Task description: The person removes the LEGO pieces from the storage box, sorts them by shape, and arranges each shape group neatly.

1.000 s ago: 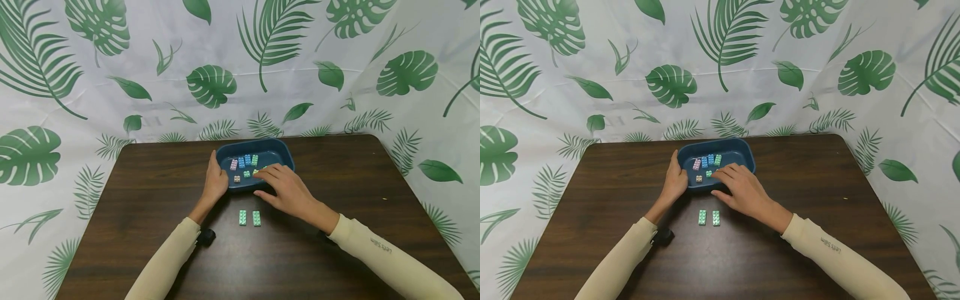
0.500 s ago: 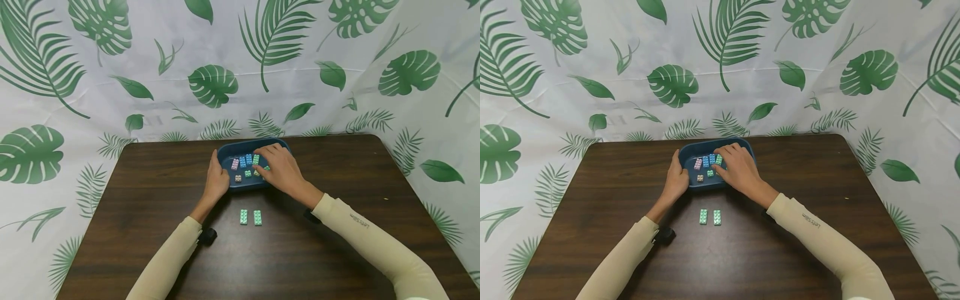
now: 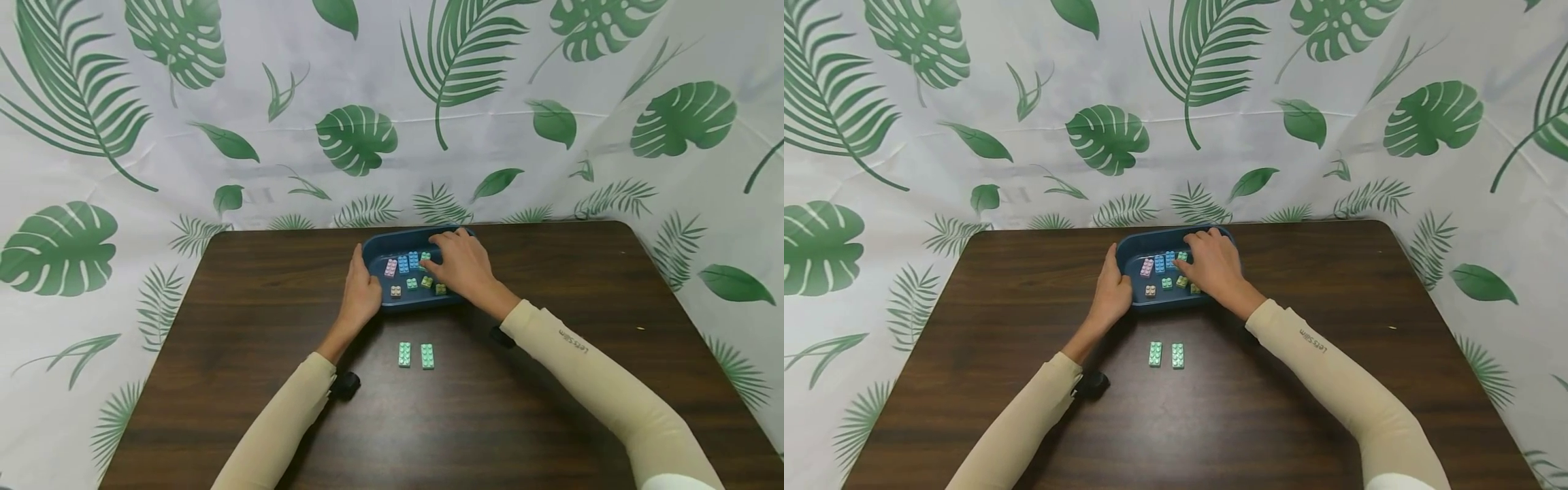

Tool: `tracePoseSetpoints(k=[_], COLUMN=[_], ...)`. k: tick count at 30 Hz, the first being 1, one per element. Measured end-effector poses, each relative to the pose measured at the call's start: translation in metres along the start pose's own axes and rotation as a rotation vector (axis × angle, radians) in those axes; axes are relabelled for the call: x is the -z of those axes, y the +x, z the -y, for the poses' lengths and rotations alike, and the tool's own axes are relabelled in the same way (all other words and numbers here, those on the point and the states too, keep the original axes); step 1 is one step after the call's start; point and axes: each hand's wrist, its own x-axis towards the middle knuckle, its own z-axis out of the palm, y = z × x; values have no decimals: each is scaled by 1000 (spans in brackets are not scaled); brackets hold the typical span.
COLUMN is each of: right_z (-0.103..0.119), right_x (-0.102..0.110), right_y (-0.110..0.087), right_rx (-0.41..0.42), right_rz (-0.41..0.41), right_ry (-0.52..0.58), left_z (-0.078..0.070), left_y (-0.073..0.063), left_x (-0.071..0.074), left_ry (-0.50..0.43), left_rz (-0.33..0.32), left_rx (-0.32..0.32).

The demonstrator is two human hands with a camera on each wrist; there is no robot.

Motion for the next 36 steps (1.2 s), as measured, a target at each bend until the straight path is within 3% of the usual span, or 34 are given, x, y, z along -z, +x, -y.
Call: tracePoseSetpoints(k=[10,21,36], right_z=[1,3,1], right_x=[-11,-22,-24], right_y=[7,12,8], right_rx=[-47,-46,-9], right_rz=[114,137,96], right_ry=[-74,-142,-133], left_z=[-2,-2,0], left_y=[0,-2,-3], left_x=[1,1,1], left_ry=[-4,-10,-19], left_rz=[-4,-12,-12], left_rx=[-5,4,-2])
